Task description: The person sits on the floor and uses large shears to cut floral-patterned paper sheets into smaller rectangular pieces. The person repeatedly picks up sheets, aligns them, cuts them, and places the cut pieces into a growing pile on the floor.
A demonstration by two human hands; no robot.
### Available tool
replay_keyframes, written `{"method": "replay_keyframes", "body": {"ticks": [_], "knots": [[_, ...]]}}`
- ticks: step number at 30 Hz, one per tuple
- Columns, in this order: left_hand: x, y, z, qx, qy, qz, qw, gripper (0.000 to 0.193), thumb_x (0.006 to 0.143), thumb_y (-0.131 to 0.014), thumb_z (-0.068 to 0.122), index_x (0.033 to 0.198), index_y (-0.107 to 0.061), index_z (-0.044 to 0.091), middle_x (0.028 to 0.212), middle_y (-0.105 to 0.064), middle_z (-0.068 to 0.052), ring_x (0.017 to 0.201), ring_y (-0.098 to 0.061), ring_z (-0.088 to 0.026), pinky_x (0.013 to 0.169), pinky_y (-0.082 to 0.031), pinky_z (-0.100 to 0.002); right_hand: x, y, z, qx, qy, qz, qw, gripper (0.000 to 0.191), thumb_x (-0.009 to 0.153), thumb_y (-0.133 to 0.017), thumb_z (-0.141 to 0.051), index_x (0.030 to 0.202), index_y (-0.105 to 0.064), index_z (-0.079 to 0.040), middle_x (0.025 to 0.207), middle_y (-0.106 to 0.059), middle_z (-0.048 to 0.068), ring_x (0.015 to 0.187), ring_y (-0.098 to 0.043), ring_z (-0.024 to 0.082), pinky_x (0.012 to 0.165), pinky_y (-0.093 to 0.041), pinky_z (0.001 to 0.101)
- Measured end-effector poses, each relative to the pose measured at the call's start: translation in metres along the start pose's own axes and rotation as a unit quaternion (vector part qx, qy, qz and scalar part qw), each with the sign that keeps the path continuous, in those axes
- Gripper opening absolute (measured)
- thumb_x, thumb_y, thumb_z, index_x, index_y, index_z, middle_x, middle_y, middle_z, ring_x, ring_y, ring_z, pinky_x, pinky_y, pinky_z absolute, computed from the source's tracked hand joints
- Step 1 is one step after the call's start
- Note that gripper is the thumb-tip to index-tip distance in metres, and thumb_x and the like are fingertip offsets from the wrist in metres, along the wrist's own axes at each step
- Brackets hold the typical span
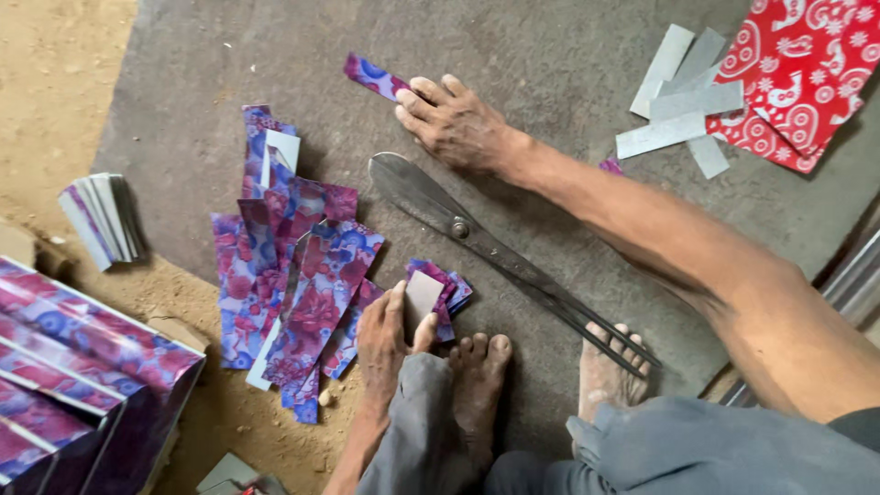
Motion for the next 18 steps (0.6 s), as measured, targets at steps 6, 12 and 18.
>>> {"method": "replay_keyframes", "body": {"ticks": [6, 12, 18], "knots": [[0.018, -0.011, -0.003, -0.074, 0.006, 0.024, 0.997, 0.063, 0.089, -0.076, 0.035, 0.139, -0.057, 0.002, 0.119, -0.067, -0.02, 0.107, -0.064, -0.036, 0.093, -0.051, -0.045, -0.15, 0.107, -0.03, -0.028, -0.128, -0.142, 0.981, 0.047, 0.091, -0.072, -0.032, 0.127, -0.064, -0.003, 0.133, -0.057, 0.011, 0.132, -0.048, 0.029, 0.108, -0.039, 0.0475], [0.028, -0.017, 0.023, -0.169, 0.063, -0.008, 0.984, 0.063, 0.091, -0.073, 0.038, 0.139, -0.057, 0.001, 0.113, -0.068, -0.022, 0.104, -0.066, -0.037, 0.092, -0.051, -0.045, -0.198, 0.188, -0.062, 0.047, -0.28, -0.036, 0.958, 0.045, 0.093, -0.074, -0.018, 0.134, -0.063, -0.002, 0.137, -0.062, 0.02, 0.132, -0.056, 0.038, 0.114, -0.042, 0.0503], [0.033, -0.012, 0.073, -0.257, 0.051, -0.061, 0.963, 0.057, 0.1, -0.066, 0.039, 0.142, -0.054, 0.002, 0.125, -0.068, -0.022, 0.116, -0.067, -0.037, 0.099, -0.053, -0.044, -0.155, 0.134, -0.125, 0.498, -0.358, -0.049, 0.789, 0.04, 0.097, -0.065, -0.029, 0.123, -0.066, 0.001, 0.111, -0.071, 0.015, 0.103, -0.068, 0.029, 0.088, -0.05, 0.0372]]}}
Point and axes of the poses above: each hand's wrist, its own x-axis towards the middle knuckle, its own y-axis out of the back of the hand, z = x × y, the point moved 2 cm from there along x, towards the middle knuckle
